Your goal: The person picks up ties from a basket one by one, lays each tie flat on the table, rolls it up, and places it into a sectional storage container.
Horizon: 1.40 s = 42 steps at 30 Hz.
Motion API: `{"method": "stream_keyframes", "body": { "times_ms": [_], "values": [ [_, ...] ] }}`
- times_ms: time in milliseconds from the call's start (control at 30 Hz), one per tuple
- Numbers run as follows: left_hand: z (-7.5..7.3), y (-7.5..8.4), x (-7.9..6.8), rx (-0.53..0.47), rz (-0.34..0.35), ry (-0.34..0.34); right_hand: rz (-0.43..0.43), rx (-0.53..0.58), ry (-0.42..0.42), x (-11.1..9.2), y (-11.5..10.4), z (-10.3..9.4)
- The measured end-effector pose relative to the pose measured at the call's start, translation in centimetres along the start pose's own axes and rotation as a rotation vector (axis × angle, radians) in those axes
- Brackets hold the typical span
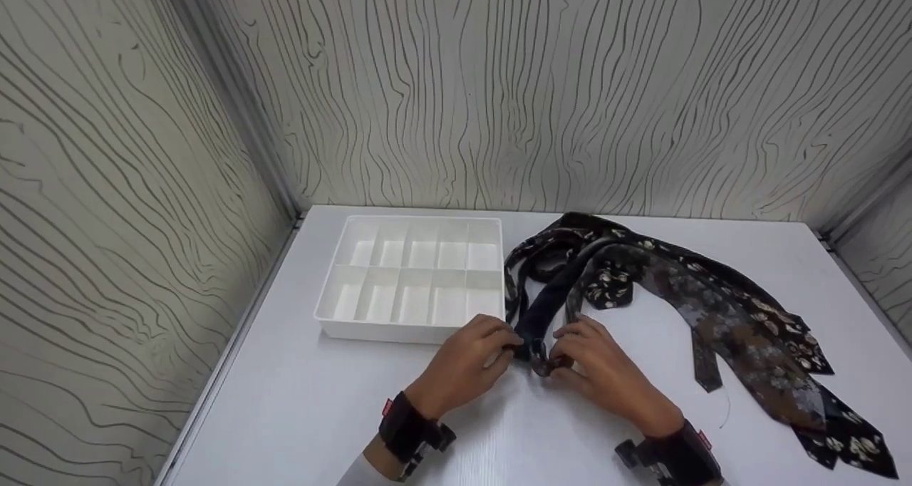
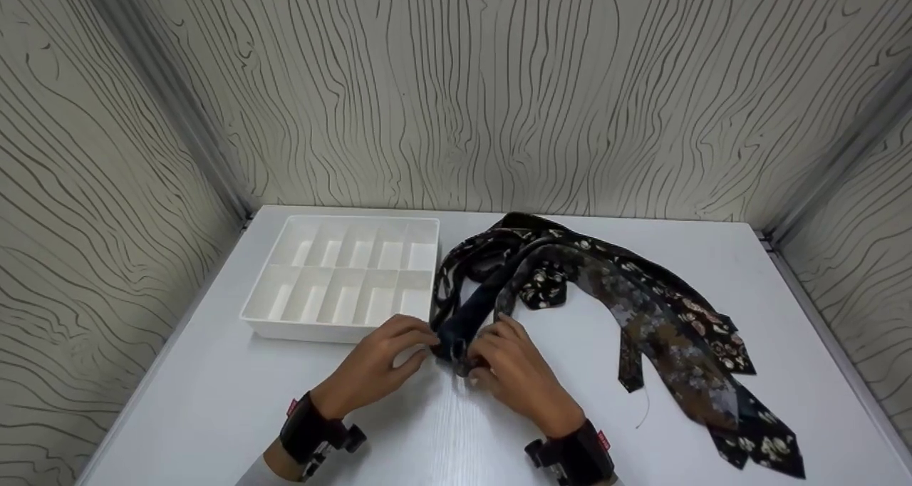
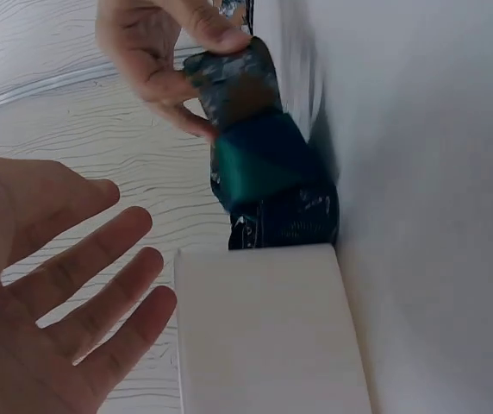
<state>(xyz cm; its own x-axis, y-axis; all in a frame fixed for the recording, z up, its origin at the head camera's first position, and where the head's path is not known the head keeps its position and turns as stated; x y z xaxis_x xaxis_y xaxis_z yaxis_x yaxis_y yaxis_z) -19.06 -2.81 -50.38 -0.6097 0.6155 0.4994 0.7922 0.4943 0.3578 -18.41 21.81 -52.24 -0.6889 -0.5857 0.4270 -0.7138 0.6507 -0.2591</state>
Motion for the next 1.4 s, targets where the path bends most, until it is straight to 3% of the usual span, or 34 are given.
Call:
{"method": "stream_keyframes", "body": {
  "times_ms": [200,367,533,733,1033,1200,1400],
  "values": [
    [1.8,0.7,0.3,-0.015,0.038,-0.034,-0.081,0.039,0.059,0.5,-1.1,-0.4],
    [2.3,0.9,0.5,-0.020,-0.002,-0.075,-0.105,0.068,0.091,0.9,-1.5,-0.5],
    [2.1,0.8,0.3,-0.051,-0.050,-0.089,-0.041,0.043,0.032,1.0,-1.1,-0.3],
    [1.6,0.6,0.0,-0.196,-0.053,-0.133,-0.011,-0.033,-0.042,0.9,0.0,0.1],
    [-0.2,-0.5,-0.8,-0.347,-0.077,-0.098,0.081,-0.175,-0.029,0.5,2.2,-0.2],
    [-1.3,-1.5,-1.7,-0.412,-0.130,-0.079,0.175,-0.272,0.000,0.2,3.5,-1.0],
    [-1.8,-2.5,-2.8,-0.434,-0.191,-0.091,0.284,-0.306,-0.035,0.0,4.9,-1.5]
  ]
}}
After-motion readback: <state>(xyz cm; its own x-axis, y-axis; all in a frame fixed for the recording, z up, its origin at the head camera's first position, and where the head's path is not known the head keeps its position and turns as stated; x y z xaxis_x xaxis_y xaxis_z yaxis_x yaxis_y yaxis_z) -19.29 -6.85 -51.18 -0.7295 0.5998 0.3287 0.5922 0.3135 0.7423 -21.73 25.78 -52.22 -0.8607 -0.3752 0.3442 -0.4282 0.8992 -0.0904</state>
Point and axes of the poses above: each hand's wrist, its own x-axis towards the middle knuckle, its own z-axis out of the palm, y = z × x, the point moved 2 cm from there along x, towards the middle knuckle, and after that the axes turned 4 degrees about -y, right-handed, at the moved point
